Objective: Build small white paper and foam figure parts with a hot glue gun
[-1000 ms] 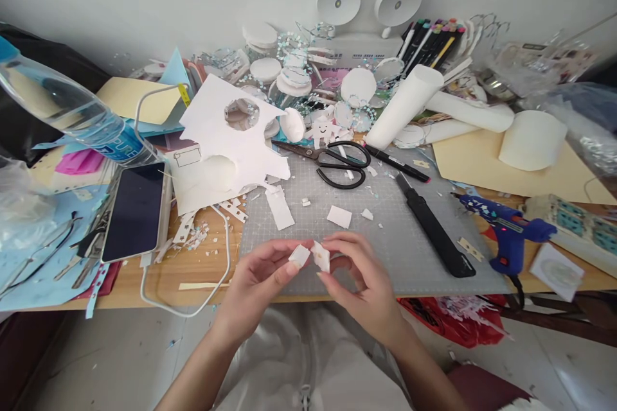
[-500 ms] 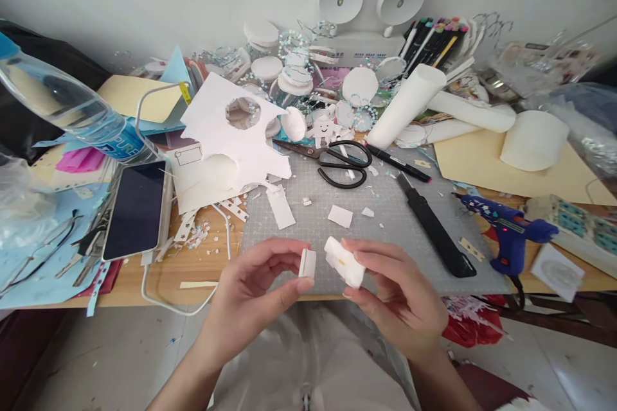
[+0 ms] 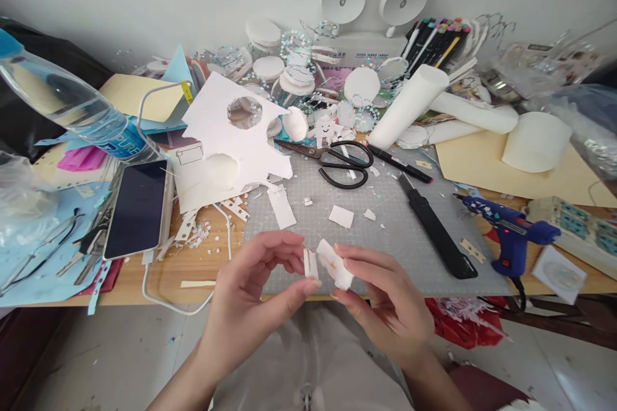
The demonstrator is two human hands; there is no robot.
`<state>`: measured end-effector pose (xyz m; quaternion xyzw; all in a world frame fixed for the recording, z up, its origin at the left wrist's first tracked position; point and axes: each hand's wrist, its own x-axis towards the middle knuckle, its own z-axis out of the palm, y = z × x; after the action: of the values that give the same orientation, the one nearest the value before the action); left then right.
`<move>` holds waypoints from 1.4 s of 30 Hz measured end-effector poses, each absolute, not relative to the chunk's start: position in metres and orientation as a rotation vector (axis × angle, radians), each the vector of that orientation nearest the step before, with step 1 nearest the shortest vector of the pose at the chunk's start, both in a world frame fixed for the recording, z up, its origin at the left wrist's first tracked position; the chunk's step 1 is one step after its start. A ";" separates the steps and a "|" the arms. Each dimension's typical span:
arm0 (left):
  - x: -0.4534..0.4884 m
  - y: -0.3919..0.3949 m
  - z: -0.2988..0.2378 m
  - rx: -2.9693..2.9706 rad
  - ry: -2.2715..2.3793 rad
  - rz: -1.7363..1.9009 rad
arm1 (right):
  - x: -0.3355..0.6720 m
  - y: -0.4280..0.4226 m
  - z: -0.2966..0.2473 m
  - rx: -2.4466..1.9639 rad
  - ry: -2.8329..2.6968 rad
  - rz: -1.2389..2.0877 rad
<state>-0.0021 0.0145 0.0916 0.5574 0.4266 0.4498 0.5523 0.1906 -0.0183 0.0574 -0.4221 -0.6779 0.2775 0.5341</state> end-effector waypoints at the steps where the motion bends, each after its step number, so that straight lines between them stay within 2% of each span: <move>1: -0.002 0.014 0.091 1.352 1.033 1.076 | 0.190 -0.019 0.057 -1.013 -1.611 0.658; 14: 0.001 0.014 0.092 1.975 1.124 1.095 | 0.189 -0.017 0.059 -1.015 -1.679 0.630; 27: 0.012 0.012 0.091 2.032 1.169 1.165 | 0.183 -0.016 0.059 -1.053 -1.612 0.691; 33: 0.011 0.013 0.083 2.125 1.167 1.184 | 0.179 -0.015 0.050 -1.043 -1.407 0.883; 39: 0.006 0.016 0.081 1.731 1.237 1.194 | 0.175 -0.011 0.048 -0.950 -1.122 1.163; 42: 0.006 0.019 0.080 1.424 1.162 0.972 | 0.176 -0.009 0.049 -0.925 -1.097 1.241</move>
<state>0.0059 0.0193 0.0801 0.5904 0.4819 0.4032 0.5066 0.1761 -0.0095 0.0492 -0.3964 -0.4697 0.5316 0.5828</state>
